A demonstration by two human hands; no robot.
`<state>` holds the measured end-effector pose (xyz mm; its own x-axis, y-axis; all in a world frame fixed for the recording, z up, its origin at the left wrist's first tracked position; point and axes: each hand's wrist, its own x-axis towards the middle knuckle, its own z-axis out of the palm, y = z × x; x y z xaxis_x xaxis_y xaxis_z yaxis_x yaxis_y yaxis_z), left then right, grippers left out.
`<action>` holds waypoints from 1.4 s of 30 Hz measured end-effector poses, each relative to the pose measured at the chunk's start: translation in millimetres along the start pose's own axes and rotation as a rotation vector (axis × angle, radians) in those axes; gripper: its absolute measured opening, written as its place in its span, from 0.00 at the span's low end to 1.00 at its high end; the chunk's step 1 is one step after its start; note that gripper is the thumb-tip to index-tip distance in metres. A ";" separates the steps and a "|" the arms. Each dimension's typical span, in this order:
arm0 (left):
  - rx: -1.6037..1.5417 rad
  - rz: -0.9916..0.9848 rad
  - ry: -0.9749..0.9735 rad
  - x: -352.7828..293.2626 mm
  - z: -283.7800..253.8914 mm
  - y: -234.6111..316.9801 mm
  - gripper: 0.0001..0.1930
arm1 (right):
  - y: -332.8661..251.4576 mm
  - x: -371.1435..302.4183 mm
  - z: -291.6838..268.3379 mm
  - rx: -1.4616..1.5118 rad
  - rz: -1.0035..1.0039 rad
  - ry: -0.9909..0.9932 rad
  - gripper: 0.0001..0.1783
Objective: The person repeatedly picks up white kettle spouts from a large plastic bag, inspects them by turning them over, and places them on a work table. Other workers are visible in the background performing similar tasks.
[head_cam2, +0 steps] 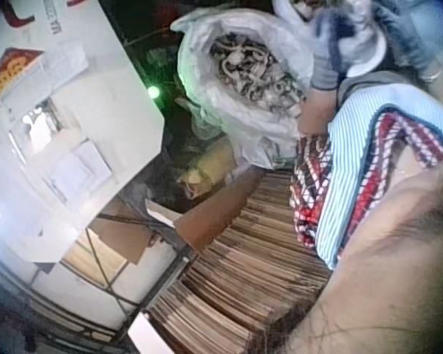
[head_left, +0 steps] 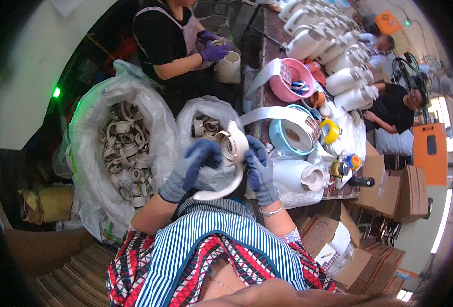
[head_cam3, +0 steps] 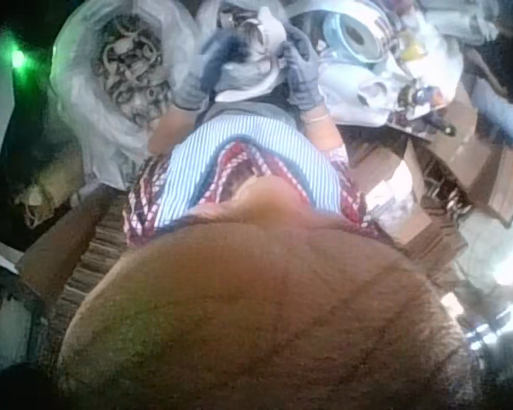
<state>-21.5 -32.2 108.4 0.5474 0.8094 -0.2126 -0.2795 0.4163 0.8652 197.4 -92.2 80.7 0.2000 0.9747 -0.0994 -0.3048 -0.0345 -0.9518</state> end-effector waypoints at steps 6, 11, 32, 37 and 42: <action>-0.161 0.040 -0.092 45.5 20.1 -25.5 0.22 | -20.1 -37.1 -27.7 0.243 -0.064 0.062 0.27; 0.592 0.473 -0.340 23.0 59.8 -53.7 0.31 | -18.5 -69.7 -35.6 -0.473 -0.179 0.095 0.24; 0.176 0.078 -0.283 1.8 61.0 -66.0 0.36 | -50.8 -86.4 -17.3 -0.014 0.164 0.153 0.32; -0.069 0.092 -0.299 2.2 51.5 -84.6 0.32 | -53.6 -83.9 -12.1 -0.096 0.160 0.178 0.27; -0.013 0.181 -0.236 0.5 55.4 -72.5 0.22 | -65.3 -81.5 -8.9 -0.334 -0.014 0.192 0.22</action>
<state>42.7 -84.9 70.8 0.6558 0.7527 0.0579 -0.3989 0.2803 0.8731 209.3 -171.3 148.4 0.3820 0.9178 -0.1082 0.0133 -0.1225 -0.9924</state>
